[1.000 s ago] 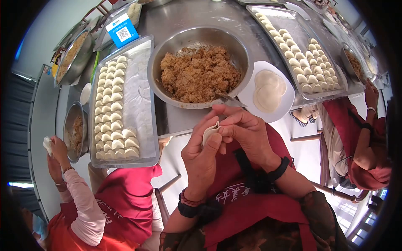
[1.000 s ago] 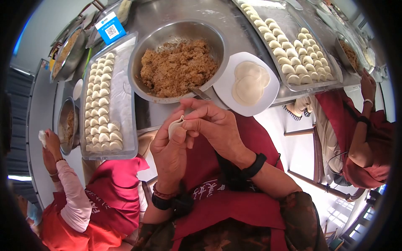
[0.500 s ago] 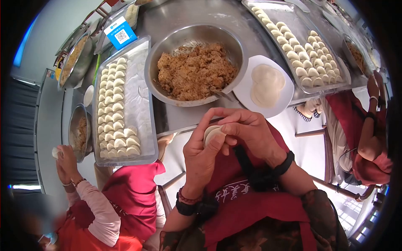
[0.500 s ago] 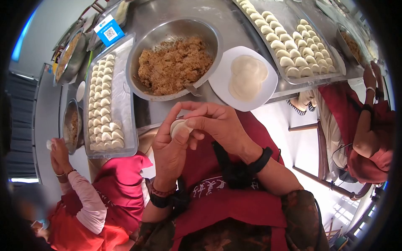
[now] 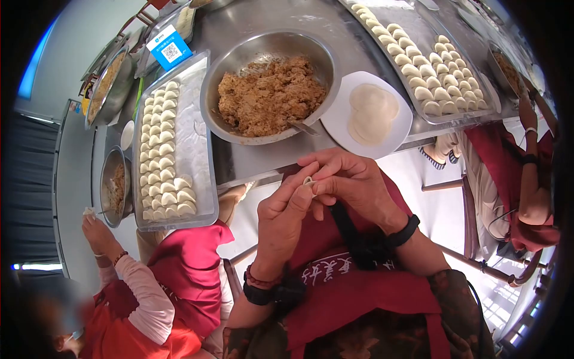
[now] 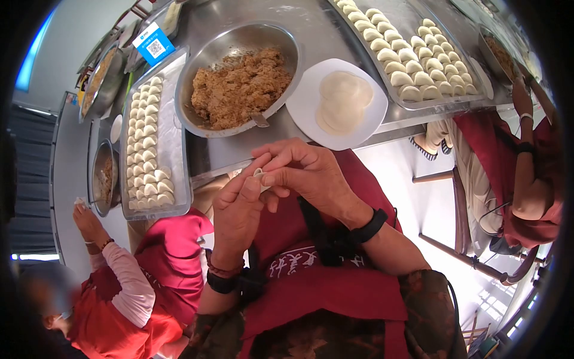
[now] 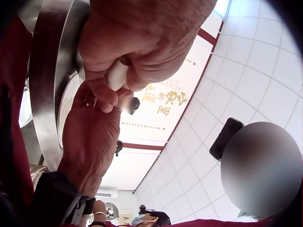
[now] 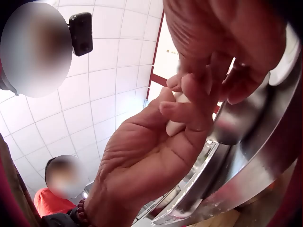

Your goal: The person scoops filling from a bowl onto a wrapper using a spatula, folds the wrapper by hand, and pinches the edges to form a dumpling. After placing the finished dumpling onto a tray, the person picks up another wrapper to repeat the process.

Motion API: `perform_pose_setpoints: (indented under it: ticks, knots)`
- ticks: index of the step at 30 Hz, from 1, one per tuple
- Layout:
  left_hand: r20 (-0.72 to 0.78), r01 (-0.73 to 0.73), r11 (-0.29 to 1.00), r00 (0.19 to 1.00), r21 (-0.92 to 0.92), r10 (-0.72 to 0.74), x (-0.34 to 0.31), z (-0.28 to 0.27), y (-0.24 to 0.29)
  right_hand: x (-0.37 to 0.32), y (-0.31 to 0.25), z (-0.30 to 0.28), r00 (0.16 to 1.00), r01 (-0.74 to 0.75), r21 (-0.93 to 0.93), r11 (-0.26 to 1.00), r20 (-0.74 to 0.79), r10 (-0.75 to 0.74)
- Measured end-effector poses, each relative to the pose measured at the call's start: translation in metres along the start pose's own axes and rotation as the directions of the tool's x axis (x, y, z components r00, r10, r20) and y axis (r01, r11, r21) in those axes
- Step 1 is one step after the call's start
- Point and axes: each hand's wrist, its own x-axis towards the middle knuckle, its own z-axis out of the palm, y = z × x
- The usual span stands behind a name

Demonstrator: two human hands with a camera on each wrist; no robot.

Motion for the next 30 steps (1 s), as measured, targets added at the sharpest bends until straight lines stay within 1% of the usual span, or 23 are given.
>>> perform_pose_setpoints:
  ticks: [1, 3, 5, 6, 8, 10, 12, 14, 15, 17, 18, 20, 21, 23, 26, 27, 30]
  knots:
    - [-0.003, 0.014, 1.000, 1.000, -0.001, -0.014, 0.000, 0.001, 0.002, 0.000, -0.001, 0.000, 1.000, 0.005, -0.021, 1.000, 0.004, -0.004]
    - [-0.008, 0.044, 0.999, 0.999, 0.000, -0.044, -0.001, 0.006, 0.010, -0.001, -0.008, 0.002, 0.997, -0.065, 0.011, 0.998, 0.032, 0.065]
    - [-0.010, 0.059, 0.998, 0.998, -0.008, -0.059, 0.001, 0.011, 0.017, -0.002, -0.020, 0.003, 0.974, -0.217, 0.107, 0.970, 0.092, 0.207]
    - [-0.012, 0.066, 0.998, 0.998, -0.013, -0.066, 0.002, 0.011, 0.018, -0.001, -0.021, 0.000, 0.964, -0.251, 0.098, 0.963, 0.111, 0.240]
    - [0.067, 0.075, 0.997, 0.995, 0.003, -0.075, 0.002, 0.003, 0.016, 0.000, -0.021, -0.005, 0.941, -0.318, 0.080, 0.945, 0.148, 0.304]
    - [0.134, 0.091, 0.996, 0.987, -0.008, -0.089, 0.004, -0.005, 0.012, 0.000, -0.015, -0.008, 0.951, -0.280, 0.087, 0.956, 0.160, 0.264]
    - [0.187, 0.115, 0.992, 0.977, -0.045, -0.104, 0.008, -0.010, 0.009, 0.000, -0.011, -0.008, 0.966, -0.231, 0.048, 0.972, 0.134, 0.223]
    - [0.067, 0.144, 0.981, 0.988, -0.133, -0.136, 0.008, -0.001, 0.008, 0.000, -0.008, -0.007, 0.982, -0.170, -0.041, 0.985, 0.071, 0.173]
    - [0.008, 0.155, 0.972, 0.988, -0.179, -0.156, 0.008, 0.003, 0.007, 0.000, -0.006, -0.005, 0.987, -0.152, 0.005, 0.988, 0.053, 0.152]
    - [0.016, 0.164, 0.926, 0.985, -0.339, -0.169, 0.008, 0.004, 0.006, 0.001, 0.000, 0.000, 0.993, -0.117, 0.095, 0.989, 0.014, 0.117]
    - [0.020, 0.169, 0.893, 0.984, -0.417, -0.176, 0.007, 0.003, 0.006, 0.000, 0.002, 0.000, 0.993, -0.116, 0.052, 0.992, -0.003, 0.116]
    - [0.025, 0.194, 0.867, 0.978, -0.459, -0.206, 0.008, -0.002, 0.005, 0.002, 0.005, -0.002, 0.993, -0.114, -0.034, 0.993, -0.030, 0.113]
    - [0.026, 0.207, 0.853, 0.975, -0.480, -0.222, 0.007, -0.006, 0.005, 0.003, 0.007, -0.002, 0.994, -0.107, -0.058, 0.993, -0.012, 0.107]
    - [0.056, 0.252, 0.857, 0.965, -0.449, -0.255, 0.007, -0.012, 0.008, 0.003, 0.009, -0.002, 0.995, -0.094, -0.104, 0.990, 0.022, 0.097]
    - [0.086, 0.286, 0.870, 0.958, -0.402, -0.275, 0.009, -0.018, 0.009, 0.006, 0.015, -0.008, 0.994, -0.025, -0.231, 0.973, 0.098, 0.049]
    - [0.092, 0.292, 0.875, 0.956, -0.386, -0.278, 0.008, -0.020, 0.009, 0.006, 0.016, -0.007, 0.994, -0.052, -0.221, 0.974, 0.087, 0.073]
    - [0.129, 0.308, 0.844, 0.951, -0.439, -0.280, 0.008, -0.026, 0.006, 0.007, 0.013, -0.001, 0.986, -0.145, -0.215, 0.966, 0.044, 0.158]
